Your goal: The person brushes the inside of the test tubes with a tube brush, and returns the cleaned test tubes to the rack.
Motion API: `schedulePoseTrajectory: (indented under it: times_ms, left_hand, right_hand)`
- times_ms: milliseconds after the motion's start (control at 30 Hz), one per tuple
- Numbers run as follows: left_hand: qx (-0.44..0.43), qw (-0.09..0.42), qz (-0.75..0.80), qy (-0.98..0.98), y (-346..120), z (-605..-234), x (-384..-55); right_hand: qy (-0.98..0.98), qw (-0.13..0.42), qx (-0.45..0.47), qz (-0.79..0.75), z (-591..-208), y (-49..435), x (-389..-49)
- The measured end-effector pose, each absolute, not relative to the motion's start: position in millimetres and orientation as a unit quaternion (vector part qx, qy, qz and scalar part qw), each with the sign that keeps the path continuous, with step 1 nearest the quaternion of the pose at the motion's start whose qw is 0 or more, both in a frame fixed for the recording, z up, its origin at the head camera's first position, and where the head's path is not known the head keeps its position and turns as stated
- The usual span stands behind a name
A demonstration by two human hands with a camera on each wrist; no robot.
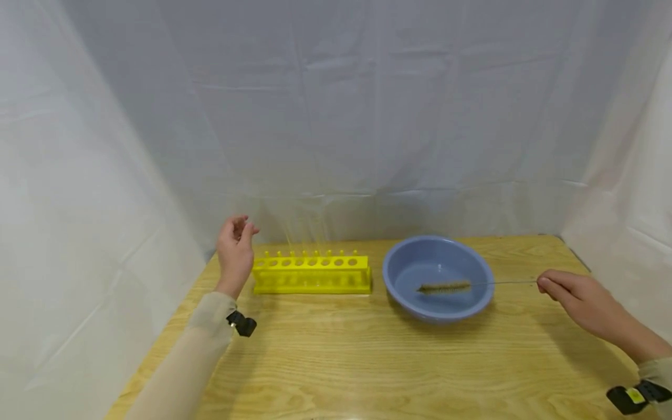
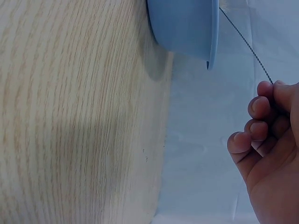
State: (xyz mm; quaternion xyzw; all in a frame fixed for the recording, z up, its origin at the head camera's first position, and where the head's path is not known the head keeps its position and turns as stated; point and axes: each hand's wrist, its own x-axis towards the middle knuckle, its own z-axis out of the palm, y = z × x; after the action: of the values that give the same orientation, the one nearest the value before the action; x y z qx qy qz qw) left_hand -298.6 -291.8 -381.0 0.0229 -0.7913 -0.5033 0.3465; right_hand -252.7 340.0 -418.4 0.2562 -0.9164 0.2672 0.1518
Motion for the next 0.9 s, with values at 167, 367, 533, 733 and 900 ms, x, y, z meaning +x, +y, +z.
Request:
schedulePoseTrajectory:
  times_ms: [167,367,533,733,900]
  left_hand:
    - [0.034,0.329,-0.506,-0.796,-292.7,-394.9,-302.0]
    - [0.073,0.298,-0.482,-0.821,-295.7,-411.5,-301.3]
    - [0.087,0.276,-0.456,-0.842,-298.8,-421.8,-299.1]
    - [0.095,0.272,-0.446,-0.848,-298.2,-427.1,-297.4]
    - [0.101,0.258,-0.459,-0.844,-298.9,-429.4,-299.7]
  right_hand:
    - [-0.914,0.155,0.259,0.272,-419.0,344.7,-251.7]
    - [-0.909,0.153,0.269,0.279,-418.6,343.8,-253.6]
    - [-0.910,0.152,0.269,0.276,-417.9,337.7,-254.8]
    - [-0.908,0.144,0.273,0.283,-418.4,330.8,-254.6]
    - [-0.908,0.137,0.271,0.290,-420.1,326.8,-256.0]
